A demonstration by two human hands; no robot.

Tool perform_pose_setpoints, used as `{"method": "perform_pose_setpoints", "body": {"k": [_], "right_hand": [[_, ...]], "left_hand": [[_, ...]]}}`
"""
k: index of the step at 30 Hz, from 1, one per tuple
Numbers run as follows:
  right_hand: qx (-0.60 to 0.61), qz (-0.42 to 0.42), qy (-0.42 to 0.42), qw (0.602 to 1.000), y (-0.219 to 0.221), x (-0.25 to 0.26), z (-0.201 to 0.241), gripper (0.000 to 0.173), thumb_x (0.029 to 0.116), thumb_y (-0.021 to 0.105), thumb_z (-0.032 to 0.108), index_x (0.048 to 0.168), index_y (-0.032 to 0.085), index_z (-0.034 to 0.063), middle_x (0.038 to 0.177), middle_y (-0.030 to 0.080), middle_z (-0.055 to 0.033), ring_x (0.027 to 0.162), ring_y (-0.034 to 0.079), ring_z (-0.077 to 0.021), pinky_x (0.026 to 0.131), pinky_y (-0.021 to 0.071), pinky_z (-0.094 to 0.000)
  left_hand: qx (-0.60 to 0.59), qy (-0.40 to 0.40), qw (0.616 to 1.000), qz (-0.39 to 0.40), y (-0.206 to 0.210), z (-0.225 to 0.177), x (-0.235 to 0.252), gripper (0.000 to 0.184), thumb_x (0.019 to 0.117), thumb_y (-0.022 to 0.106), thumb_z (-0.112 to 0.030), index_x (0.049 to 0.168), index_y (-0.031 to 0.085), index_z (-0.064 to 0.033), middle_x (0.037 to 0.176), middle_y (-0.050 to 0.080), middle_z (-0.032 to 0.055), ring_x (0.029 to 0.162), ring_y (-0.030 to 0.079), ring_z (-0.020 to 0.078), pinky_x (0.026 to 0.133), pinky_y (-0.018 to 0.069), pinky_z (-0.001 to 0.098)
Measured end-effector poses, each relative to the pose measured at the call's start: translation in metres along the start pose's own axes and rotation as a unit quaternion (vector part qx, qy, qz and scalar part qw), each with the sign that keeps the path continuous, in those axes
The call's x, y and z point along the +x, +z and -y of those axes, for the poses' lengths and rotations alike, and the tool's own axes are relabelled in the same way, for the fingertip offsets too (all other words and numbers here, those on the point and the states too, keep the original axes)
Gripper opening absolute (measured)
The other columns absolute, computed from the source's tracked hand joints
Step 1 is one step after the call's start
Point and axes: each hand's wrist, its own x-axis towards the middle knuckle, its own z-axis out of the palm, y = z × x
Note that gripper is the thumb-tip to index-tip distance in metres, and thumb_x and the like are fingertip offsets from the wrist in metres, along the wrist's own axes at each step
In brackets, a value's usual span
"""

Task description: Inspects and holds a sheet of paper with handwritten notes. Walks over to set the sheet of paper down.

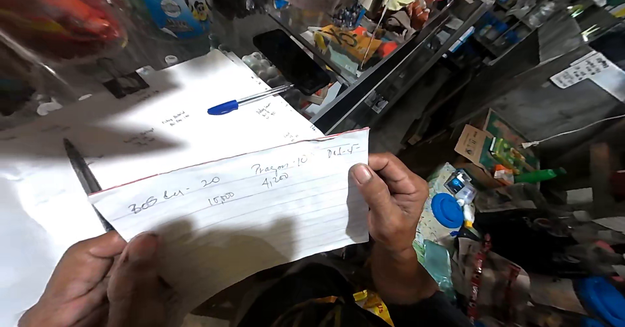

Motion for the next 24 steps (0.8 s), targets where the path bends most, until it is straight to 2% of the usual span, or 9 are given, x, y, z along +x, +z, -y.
{"method": "perform_pose_setpoints", "body": {"k": [4, 11, 14, 17, 20, 24], "right_hand": [[0.003, 0.003, 0.001, 1.000, 0.0003, 0.0001, 0.0002, 0.010, 0.0998, 0.059, 0.004, 0.099, 0.069, 0.0019, 0.078, 0.067, 0.0047, 0.067, 0.063, 0.0017, 0.062, 0.0558, -0.0162], [0.012, 0.011, -0.005, 1.000, 0.0005, -0.0005, 0.0003, 0.009, 0.1001, 0.059, 0.005, 0.100, 0.068, 0.0020, 0.078, 0.067, 0.0050, 0.068, 0.063, 0.0019, 0.062, 0.0560, -0.0161], [0.013, 0.016, -0.012, 1.000, 0.0008, 0.0006, 0.0022, 0.008, 0.0994, 0.060, 0.005, 0.100, 0.068, 0.0017, 0.079, 0.068, 0.0047, 0.069, 0.064, 0.0019, 0.063, 0.0564, -0.0161], [0.002, 0.017, -0.018, 1.000, 0.0007, 0.0004, 0.0044, 0.008, 0.0985, 0.060, 0.003, 0.099, 0.068, 0.0004, 0.078, 0.067, 0.0041, 0.067, 0.062, 0.0016, 0.061, 0.0555, -0.0156], [0.001, 0.017, -0.025, 1.000, 0.0010, 0.0005, 0.0070, 0.008, 0.0984, 0.059, 0.002, 0.098, 0.067, -0.0005, 0.077, 0.066, 0.0034, 0.067, 0.062, 0.0014, 0.060, 0.0550, -0.0155], [0.000, 0.010, -0.027, 1.000, 0.0026, 0.0008, 0.0097, 0.007, 0.0980, 0.060, 0.001, 0.097, 0.066, -0.0015, 0.078, 0.066, 0.0021, 0.068, 0.064, 0.0001, 0.061, 0.0564, -0.0166]], "left_hand": [[-0.009, 0.016, 1.000, 0.010, -0.0015, 0.0029, -0.0003, 0.016, 0.1078, 0.049, -0.014, 0.100, 0.062, -0.0095, 0.087, 0.068, -0.0125, 0.079, 0.065, -0.0042, 0.072, 0.0562, 0.0175], [0.010, 0.020, 1.000, -0.004, -0.0006, 0.0045, -0.0011, 0.015, 0.1057, 0.051, -0.010, 0.097, 0.063, -0.0047, 0.085, 0.069, -0.0095, 0.079, 0.066, -0.0032, 0.073, 0.0564, 0.0186], [0.017, 0.008, 1.000, -0.008, -0.0017, 0.0040, -0.0021, 0.015, 0.1058, 0.053, -0.011, 0.098, 0.064, -0.0058, 0.085, 0.069, -0.0104, 0.079, 0.065, -0.0038, 0.073, 0.0556, 0.0178], [0.026, -0.023, 0.999, -0.025, -0.0035, 0.0066, -0.0038, 0.016, 0.1042, 0.056, -0.010, 0.092, 0.064, -0.0027, 0.081, 0.067, -0.0080, 0.075, 0.065, -0.0020, 0.070, 0.0555, 0.0195], [0.012, -0.035, 0.999, -0.039, -0.0013, 0.0048, -0.0037, 0.014, 0.1031, 0.058, -0.011, 0.091, 0.063, -0.0052, 0.078, 0.067, -0.0088, 0.071, 0.065, -0.0009, 0.065, 0.0562, 0.0196], [0.013, -0.040, 0.997, -0.063, 0.0013, 0.0029, -0.0031, 0.016, 0.1002, 0.058, -0.005, 0.085, 0.062, -0.0049, 0.075, 0.066, -0.0076, 0.072, 0.065, 0.0005, 0.068, 0.0565, 0.0213]]}}
